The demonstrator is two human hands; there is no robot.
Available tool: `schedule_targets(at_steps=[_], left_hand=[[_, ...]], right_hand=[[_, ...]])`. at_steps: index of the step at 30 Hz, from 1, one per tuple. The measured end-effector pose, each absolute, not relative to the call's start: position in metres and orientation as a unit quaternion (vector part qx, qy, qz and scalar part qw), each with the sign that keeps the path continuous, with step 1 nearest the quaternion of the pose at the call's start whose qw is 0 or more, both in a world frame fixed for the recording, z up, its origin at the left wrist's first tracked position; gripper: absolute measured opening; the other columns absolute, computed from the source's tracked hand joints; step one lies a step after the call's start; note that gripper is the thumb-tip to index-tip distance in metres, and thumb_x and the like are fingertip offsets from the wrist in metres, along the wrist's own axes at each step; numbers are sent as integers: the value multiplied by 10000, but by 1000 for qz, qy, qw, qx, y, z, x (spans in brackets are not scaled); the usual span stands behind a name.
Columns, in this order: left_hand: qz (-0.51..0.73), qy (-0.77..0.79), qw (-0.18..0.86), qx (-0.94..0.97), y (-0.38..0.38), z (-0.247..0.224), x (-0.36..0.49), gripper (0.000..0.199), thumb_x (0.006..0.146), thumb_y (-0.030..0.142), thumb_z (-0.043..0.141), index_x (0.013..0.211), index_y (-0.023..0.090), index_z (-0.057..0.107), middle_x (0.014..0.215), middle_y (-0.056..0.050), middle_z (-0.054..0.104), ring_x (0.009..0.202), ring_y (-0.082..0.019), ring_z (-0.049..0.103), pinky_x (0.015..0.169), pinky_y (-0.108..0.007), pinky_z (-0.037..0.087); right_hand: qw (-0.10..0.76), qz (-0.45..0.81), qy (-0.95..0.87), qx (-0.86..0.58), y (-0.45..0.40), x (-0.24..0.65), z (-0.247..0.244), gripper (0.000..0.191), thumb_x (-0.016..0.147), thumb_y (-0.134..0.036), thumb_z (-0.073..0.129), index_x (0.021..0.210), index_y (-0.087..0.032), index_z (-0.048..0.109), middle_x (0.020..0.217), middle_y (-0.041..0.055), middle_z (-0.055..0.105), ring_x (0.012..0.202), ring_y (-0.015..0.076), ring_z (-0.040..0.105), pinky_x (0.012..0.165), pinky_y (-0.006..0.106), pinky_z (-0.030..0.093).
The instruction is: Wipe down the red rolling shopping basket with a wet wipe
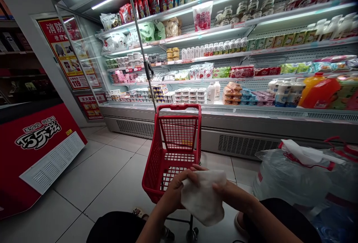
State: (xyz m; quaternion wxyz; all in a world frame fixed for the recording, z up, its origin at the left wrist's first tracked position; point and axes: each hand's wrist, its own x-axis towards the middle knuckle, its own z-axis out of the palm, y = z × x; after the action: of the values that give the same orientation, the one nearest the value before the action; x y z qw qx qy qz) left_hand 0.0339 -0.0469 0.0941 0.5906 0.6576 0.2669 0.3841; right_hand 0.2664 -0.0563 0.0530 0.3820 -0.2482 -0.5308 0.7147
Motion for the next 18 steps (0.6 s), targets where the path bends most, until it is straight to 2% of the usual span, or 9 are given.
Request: schedule_targets(at_steps=[3,5,8,10,12,14,16,18], left_hand=[[402,292,517,697,-40,92,30,162,934,327,607,905,210,715,1074,-61,686,1065,-237,637,888,-326,521],[434,337,470,691,-35,85,23,233,986,364,532,1009,222,716,1134,-70,695,1047,-236,674,899,-361,549],[471,430,365,678,-32,70,6,320,1051,417,424,1197,245,650,1209,-82,695,1005,-228,721,855,-379,591],[448,485,224,717,-32,57,-5,315,1061,388,414,1248,264,635,1287,-77,689,1132,-239,701,921,-390,584],[384,514,88,762,-30,43,-12,322,1060,354,417,1286,278,634,1336,-60,695,1217,-241,675,1007,-422,560],[316,520,-5,794,-27,30,-16,360,1062,343,418,1351,270,620,1364,-56,703,1255,-242,666,1095,-471,512],[264,518,-59,811,-24,21,-17,408,1065,353,423,1423,251,590,1420,-68,679,1292,-244,651,1155,-504,460],[233,509,-81,825,-23,17,-18,433,1064,356,430,1458,245,572,1471,-68,643,1318,-237,637,1189,-508,422]], right_hand=[[371,736,-452,-342,-55,265,50,697,818,-651,796,1334,-199,673,1268,142,733,1219,340,673,1118,527,476],[398,720,-400,-404,-48,267,50,634,857,-667,742,1268,-185,698,1193,142,762,1137,338,718,1049,515,544],[521,575,-416,-474,-33,271,52,617,944,-669,612,1371,-226,654,1289,125,734,1220,344,683,1049,505,562],[576,397,-524,-486,-28,269,50,572,1020,-582,516,1506,-282,556,1449,85,649,1389,321,563,1164,506,470],[527,232,-688,-442,-28,261,43,533,1073,-413,439,1599,-328,432,1595,33,512,1517,267,408,1275,507,304],[400,125,-832,-363,-34,248,32,570,1073,-283,419,1634,-356,349,1658,-3,417,1563,225,317,1312,502,204],[289,72,-905,-305,-40,239,21,605,1070,-269,455,1647,-364,302,1671,-16,385,1578,216,274,1313,492,205],[242,49,-928,-279,-41,238,16,610,1075,-313,490,1648,-369,290,1666,-20,389,1581,215,264,1310,484,220]])
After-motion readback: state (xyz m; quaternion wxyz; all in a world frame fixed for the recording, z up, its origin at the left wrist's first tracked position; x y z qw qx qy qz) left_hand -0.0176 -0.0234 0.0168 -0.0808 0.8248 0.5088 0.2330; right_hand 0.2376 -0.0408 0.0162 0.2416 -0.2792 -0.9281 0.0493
